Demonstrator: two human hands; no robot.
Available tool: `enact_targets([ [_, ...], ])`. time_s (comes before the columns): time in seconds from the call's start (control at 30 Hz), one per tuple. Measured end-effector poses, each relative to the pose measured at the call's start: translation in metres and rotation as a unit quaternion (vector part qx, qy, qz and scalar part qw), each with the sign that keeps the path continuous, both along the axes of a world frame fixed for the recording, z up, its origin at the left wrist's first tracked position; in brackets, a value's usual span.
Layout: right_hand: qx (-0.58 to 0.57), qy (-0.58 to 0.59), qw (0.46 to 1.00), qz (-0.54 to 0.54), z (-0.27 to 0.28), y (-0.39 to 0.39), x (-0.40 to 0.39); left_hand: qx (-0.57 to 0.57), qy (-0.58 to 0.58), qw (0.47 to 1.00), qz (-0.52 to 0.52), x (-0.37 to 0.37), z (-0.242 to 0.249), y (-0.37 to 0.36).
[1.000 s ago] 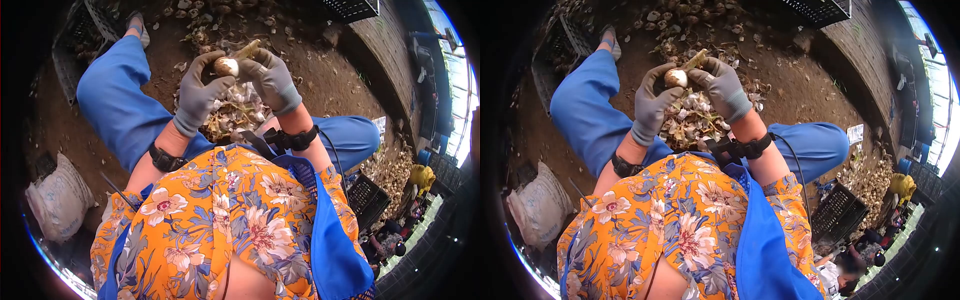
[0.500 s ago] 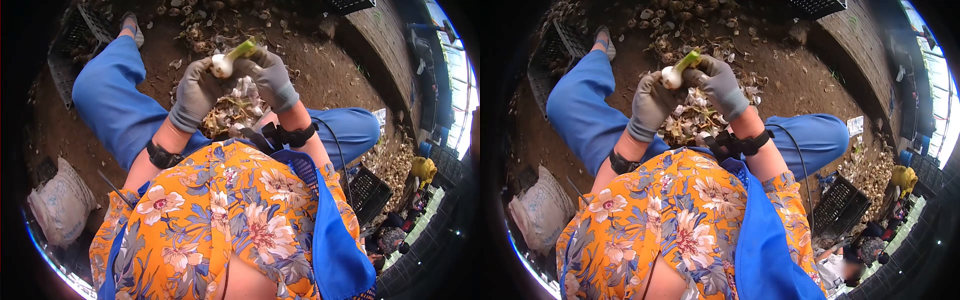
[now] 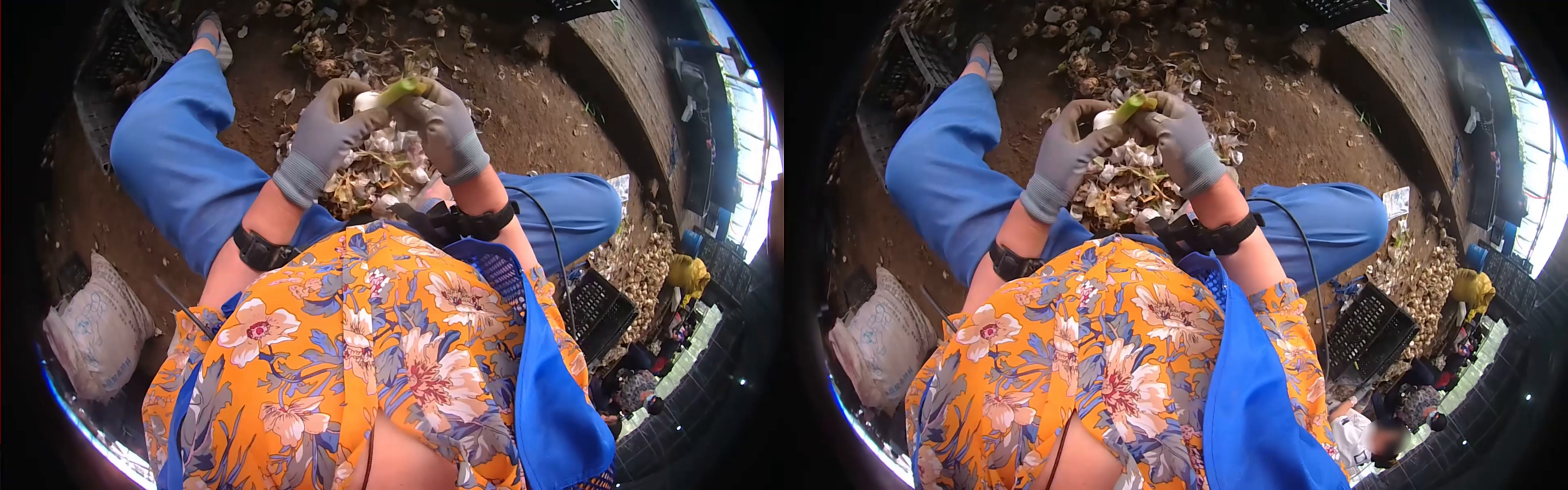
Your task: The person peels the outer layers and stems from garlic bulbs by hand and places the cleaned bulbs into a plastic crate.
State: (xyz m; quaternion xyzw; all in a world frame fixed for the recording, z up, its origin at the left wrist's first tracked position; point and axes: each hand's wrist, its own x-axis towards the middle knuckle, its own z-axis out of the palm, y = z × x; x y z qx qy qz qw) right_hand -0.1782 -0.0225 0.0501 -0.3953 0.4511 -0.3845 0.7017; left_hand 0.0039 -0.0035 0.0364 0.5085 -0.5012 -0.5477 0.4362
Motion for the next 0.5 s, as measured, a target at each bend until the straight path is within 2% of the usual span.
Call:
enact_targets([
  [0.03,0.001,0.000,1.000,0.001,-0.006,0.000,-0.002,0.042,0.060,0.997,-0.023,0.002,0.003,-0.001],
  [0.07,0.039,-0.105,0.993,-0.024,-0.012,0.000,-0.004,0.129,0.206,0.969,-0.028,0.004,0.007,0.002],
  [0.1,0.077,-0.209,0.974,-0.049,-0.011,-0.001,-0.004,0.130,0.206,0.969,-0.028,0.004,0.009,0.002],
  [0.13,-0.013,-0.129,0.991,-0.030,-0.010,0.002,-0.006,0.136,0.222,0.965,-0.042,0.003,0.010,0.001],
  [0.17,-0.012,-0.129,0.991,-0.032,-0.009,0.002,-0.006,0.142,0.238,0.959,-0.057,0.002,0.010,0.001],
  [0.23,0.064,-0.171,0.982,-0.048,-0.003,0.002,-0.006,0.106,0.199,0.974,-0.031,0.000,0.002,0.002],
  [0.3,0.062,-0.156,0.985,-0.044,-0.002,0.003,-0.004,0.070,0.159,0.985,-0.004,0.000,-0.001,0.001],
  [0.37,0.060,-0.143,0.987,-0.039,0.001,0.003,-0.003,0.080,0.018,0.996,0.045,0.005,0.001,-0.001],
  [0.4,0.073,-0.185,0.979,-0.054,0.004,0.002,-0.002,0.080,0.018,0.996,0.045,0.009,-0.004,-0.002],
  [0.43,0.086,-0.227,0.968,-0.069,0.005,0.002,-0.002,0.118,0.078,0.989,0.048,0.013,-0.010,-0.003],
  [0.47,0.096,-0.266,0.954,-0.104,-0.005,-0.003,-0.009,0.156,0.138,0.977,0.051,0.016,-0.015,-0.003],
  [0.5,0.105,-0.304,0.937,-0.137,-0.021,-0.010,-0.019,0.156,0.138,0.977,0.053,0.016,-0.015,-0.002],
])
